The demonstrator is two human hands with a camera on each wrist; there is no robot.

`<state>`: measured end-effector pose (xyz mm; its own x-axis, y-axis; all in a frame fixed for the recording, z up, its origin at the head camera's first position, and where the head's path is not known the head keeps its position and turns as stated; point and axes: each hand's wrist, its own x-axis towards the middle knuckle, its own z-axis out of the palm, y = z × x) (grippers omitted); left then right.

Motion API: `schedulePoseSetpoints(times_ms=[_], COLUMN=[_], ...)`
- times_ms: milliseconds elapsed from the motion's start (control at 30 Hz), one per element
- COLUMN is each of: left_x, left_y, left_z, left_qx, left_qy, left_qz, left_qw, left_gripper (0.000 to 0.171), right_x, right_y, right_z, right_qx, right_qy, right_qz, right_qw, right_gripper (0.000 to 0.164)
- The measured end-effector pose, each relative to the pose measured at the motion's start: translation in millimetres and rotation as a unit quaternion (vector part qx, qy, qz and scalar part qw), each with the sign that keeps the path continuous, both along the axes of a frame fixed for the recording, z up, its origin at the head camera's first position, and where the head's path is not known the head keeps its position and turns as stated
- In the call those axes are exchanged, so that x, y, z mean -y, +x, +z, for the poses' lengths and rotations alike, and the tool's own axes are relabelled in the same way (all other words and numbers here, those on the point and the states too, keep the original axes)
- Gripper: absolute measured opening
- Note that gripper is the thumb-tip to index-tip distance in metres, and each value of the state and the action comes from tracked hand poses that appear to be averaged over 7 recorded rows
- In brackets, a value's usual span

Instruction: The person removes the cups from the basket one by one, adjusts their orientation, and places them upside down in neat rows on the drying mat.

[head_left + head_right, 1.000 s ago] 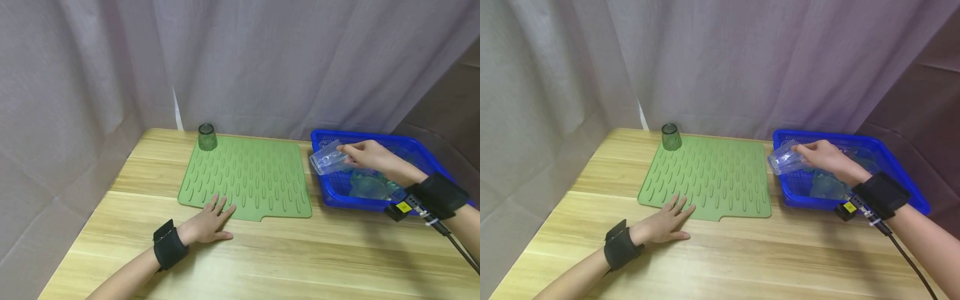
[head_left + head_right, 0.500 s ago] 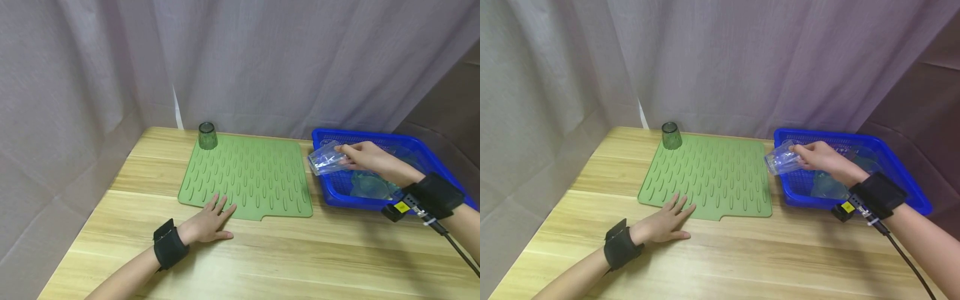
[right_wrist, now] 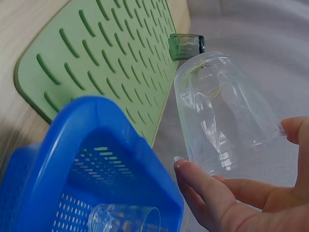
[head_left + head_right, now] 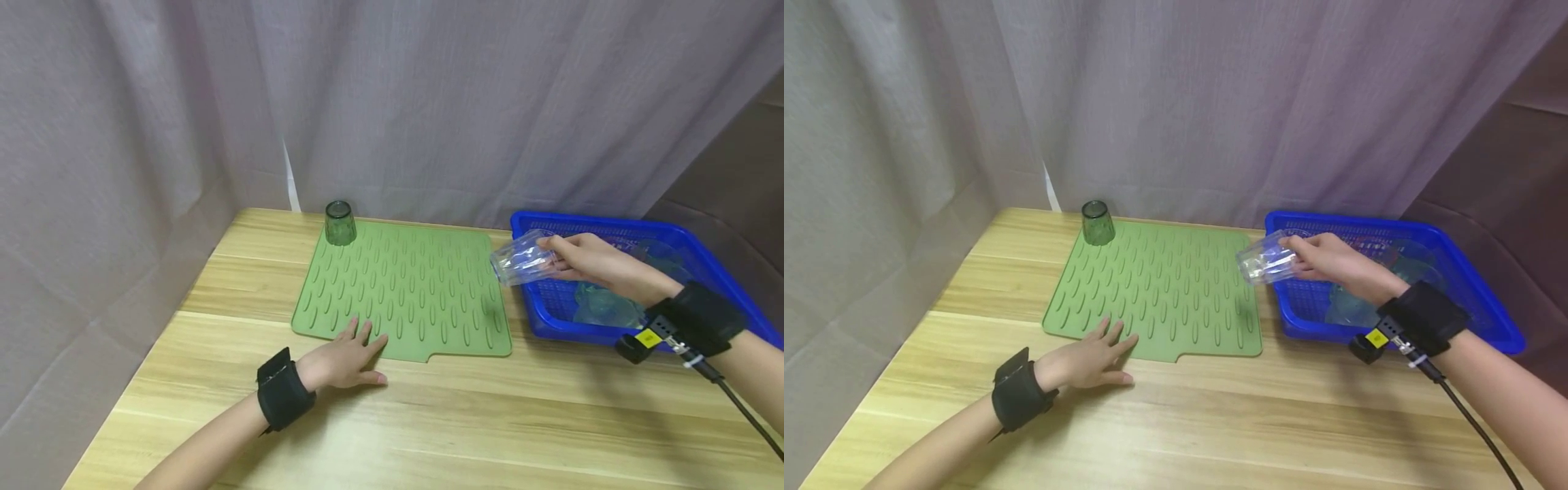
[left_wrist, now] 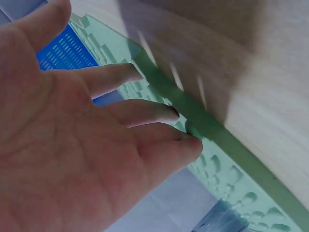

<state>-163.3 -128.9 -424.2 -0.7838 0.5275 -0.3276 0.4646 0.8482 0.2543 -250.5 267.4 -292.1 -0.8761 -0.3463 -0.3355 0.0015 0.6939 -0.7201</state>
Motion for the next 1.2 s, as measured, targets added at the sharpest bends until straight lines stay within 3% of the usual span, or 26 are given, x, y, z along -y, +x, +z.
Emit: schedulePoseSetpoints(times_ms=[500,667,800,900,967,1100,1200], left_x=[-4,-12,-22,-32,-42,-64,-78], left_y=[-4.8,-12.5,-20.0,-25.8,-29.3,-36.1,-38.7], left_z=[4.7,15.2,23.4,29.6,33.9,41.2,46.3], left_qx=[0.013,-0.030,-0.083,-0.106,-0.120,-0.147,-0.167], left_qy=[-0.025,-0.013,0.043,0.111,0.169,0.288,0.352], left_qz=[0.013,-0.010,-0.047,-0.049,-0.032,0.002,-0.006], left_qw=[0.9995,0.9994,0.9945,0.9869,0.9778,0.9462,0.9208], left_gripper=[0.076,0.071,0.064,0.058,0.058,0.073,0.084], right_x=[9,11,15,19,21,28,34], right_y=[-0.4,-0.2,0.6,2.4,4.9,12.2,17.6], right_z=[-10.5,-16.7,-18.9,-19.8,-20.7,-24.1,-26.3], right_qx=[0.045,0.045,0.046,0.048,0.046,0.044,0.048], right_qy=[-0.118,-0.131,-0.139,-0.150,-0.158,-0.179,-0.189], right_qz=[-0.015,-0.022,-0.032,-0.038,-0.034,-0.015,-0.003], right_qw=[0.992,0.990,0.989,0.987,0.986,0.983,0.981], right_gripper=[0.062,0.061,0.063,0.065,0.065,0.063,0.065])
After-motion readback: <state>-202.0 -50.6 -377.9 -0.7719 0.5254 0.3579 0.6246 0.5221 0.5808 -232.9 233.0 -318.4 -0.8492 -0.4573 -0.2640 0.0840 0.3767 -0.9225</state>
